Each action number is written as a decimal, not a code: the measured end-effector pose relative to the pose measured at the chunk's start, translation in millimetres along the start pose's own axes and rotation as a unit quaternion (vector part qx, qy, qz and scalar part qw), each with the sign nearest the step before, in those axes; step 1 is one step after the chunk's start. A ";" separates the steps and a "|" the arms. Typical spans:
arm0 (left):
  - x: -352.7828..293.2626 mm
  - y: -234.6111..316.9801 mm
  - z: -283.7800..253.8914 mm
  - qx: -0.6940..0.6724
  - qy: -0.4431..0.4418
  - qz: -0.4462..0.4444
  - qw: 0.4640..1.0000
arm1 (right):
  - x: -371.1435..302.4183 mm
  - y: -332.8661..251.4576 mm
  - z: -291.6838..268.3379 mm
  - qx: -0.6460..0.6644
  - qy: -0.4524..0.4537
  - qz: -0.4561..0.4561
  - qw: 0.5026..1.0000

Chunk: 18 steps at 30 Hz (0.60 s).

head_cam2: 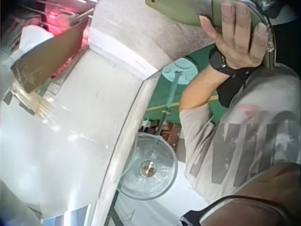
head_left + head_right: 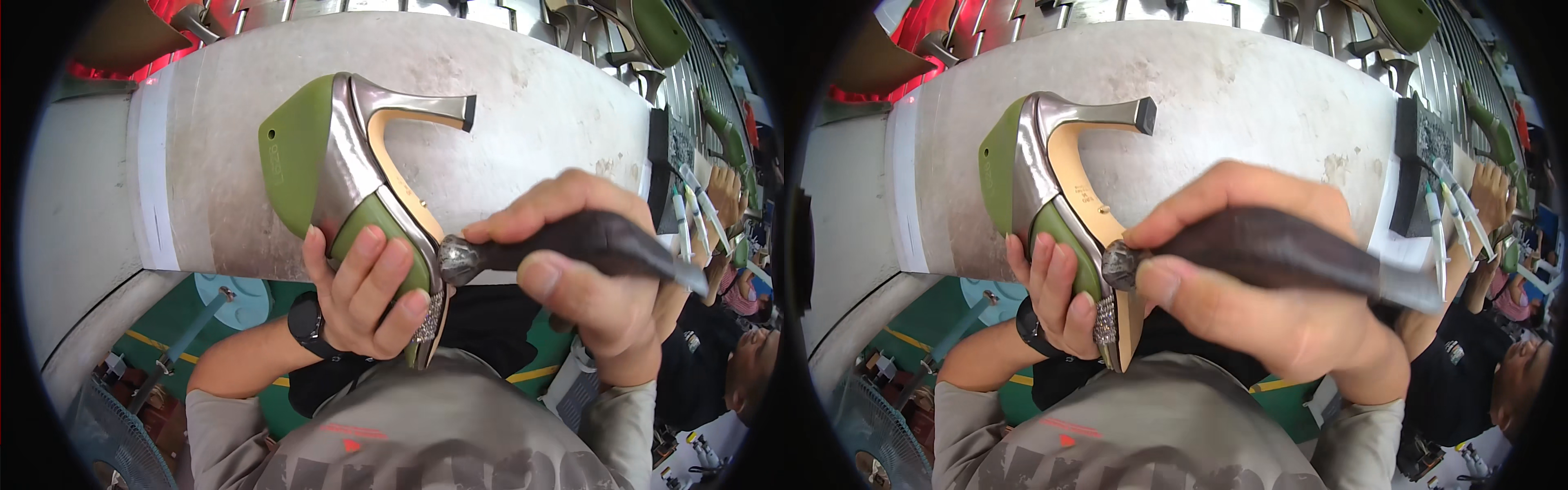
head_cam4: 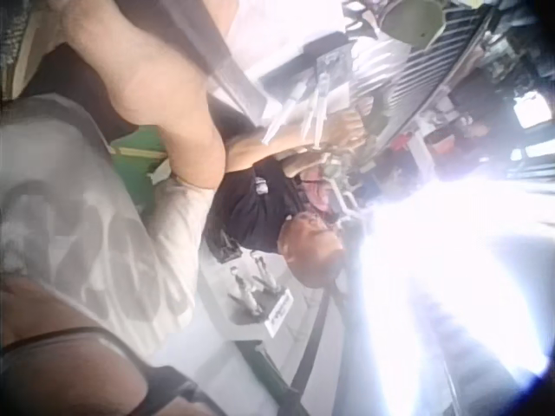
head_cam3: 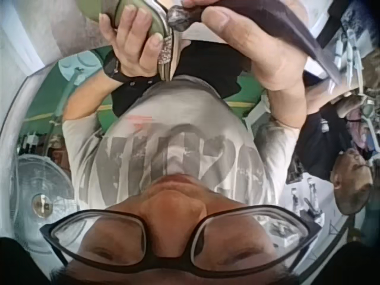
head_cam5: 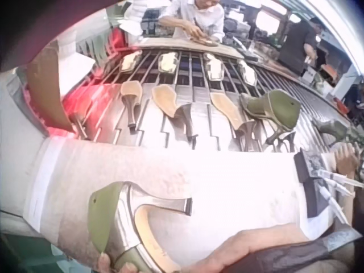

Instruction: The person assembles high-heeled shoes by attaching soles and heels onto shoe lasts, applying adhesive using a syringe, and pressing and hammering the edges with a hammer before placing them onto a conveyor belt.

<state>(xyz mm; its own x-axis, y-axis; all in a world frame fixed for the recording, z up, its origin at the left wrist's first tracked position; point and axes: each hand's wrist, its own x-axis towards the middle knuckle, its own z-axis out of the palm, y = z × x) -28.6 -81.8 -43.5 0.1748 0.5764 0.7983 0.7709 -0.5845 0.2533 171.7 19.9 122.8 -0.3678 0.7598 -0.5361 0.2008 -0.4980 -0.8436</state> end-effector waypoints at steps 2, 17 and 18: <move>-2.8 0.8 0.2 0.002 0.007 -0.006 1.000 | 21.7 -12.6 -4.2 -0.021 -0.044 0.017 0.999; -0.8 -3.0 -6.3 -0.006 -0.022 -0.015 1.000 | 58.6 7.1 38.3 0.024 0.070 -0.286 0.955; 0.2 -2.4 -5.7 -0.009 -0.020 -0.011 1.000 | 55.2 6.7 26.3 0.022 0.088 -0.312 0.946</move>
<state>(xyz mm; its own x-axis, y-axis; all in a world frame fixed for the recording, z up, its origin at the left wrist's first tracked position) -33.8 -83.5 -40.8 0.1838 0.6113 0.7697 0.7637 -0.5818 0.2797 128.8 47.5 88.4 -0.2456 0.9672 0.0648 -0.0442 0.0556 -0.9975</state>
